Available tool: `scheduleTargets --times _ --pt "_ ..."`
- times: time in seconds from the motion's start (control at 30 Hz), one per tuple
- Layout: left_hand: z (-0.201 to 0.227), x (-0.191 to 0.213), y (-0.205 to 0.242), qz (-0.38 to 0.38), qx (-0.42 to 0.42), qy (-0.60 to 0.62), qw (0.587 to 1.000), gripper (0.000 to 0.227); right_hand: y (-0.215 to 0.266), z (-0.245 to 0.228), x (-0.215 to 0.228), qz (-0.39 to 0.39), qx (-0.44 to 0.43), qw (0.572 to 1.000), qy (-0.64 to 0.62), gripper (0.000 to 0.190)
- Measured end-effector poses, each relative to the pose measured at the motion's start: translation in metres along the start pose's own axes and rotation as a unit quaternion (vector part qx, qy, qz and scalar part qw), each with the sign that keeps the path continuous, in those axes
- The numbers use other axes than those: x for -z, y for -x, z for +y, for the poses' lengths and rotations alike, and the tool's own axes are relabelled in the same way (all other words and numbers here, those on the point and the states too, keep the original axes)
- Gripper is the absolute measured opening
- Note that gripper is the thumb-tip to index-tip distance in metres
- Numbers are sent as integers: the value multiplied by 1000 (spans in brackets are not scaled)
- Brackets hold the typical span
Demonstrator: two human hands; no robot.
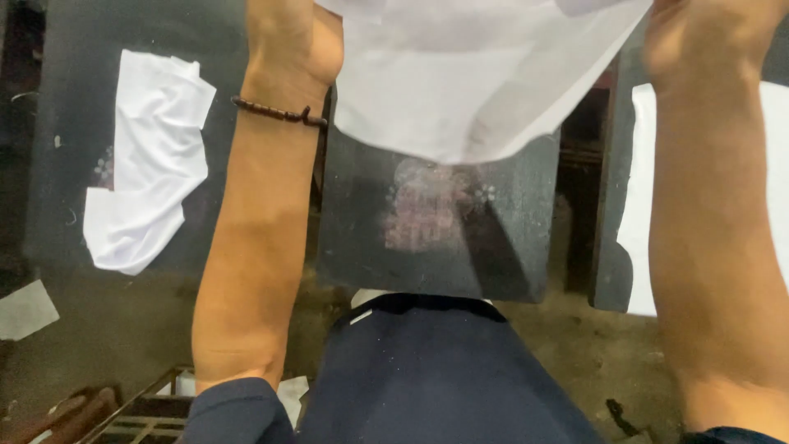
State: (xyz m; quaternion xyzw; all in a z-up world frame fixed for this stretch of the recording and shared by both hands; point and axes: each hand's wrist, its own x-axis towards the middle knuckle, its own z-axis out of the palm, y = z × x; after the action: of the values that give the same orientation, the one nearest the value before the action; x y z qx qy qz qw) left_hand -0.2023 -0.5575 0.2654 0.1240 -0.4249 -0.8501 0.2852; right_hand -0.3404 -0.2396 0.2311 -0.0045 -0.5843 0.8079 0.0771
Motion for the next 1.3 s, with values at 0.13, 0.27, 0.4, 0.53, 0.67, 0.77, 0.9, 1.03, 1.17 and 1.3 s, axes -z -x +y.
scheduleTargets --times 0.13,0.27,0.4,0.53,0.67,0.77,0.9,1.03,1.17,1.3 --pt "-14 -14 -24 -33 -14 19 999 16 -22 -5 -6 1 22 1000 12 32" --pt "-27 -15 -37 -74 -38 34 996 17 -30 4 -13 -3 41 999 22 27" --pt "-37 -9 -14 -21 39 8 999 34 -23 19 -17 -2 53 998 35 23" --pt "-71 14 7 84 125 3 989 23 4 60 -6 20 -48 999 16 29" --pt "-122 49 30 217 190 -40 957 38 30 102 8 45 -193 945 259 20" --pt "-136 52 47 263 233 -78 933 41 44 154 41 31 -225 928 296 19" --pt "-132 56 57 262 271 -119 918 35 77 171 60 -41 -251 923 288 50" --pt "-157 105 68 237 289 -127 919 35 107 153 57 -96 -222 920 309 66" --pt "-144 113 77 221 321 -149 909 31 121 137 64 -48 -295 920 254 71" --pt "-138 125 94 220 322 -178 903 30 137 118 68 -21 -323 925 201 42"
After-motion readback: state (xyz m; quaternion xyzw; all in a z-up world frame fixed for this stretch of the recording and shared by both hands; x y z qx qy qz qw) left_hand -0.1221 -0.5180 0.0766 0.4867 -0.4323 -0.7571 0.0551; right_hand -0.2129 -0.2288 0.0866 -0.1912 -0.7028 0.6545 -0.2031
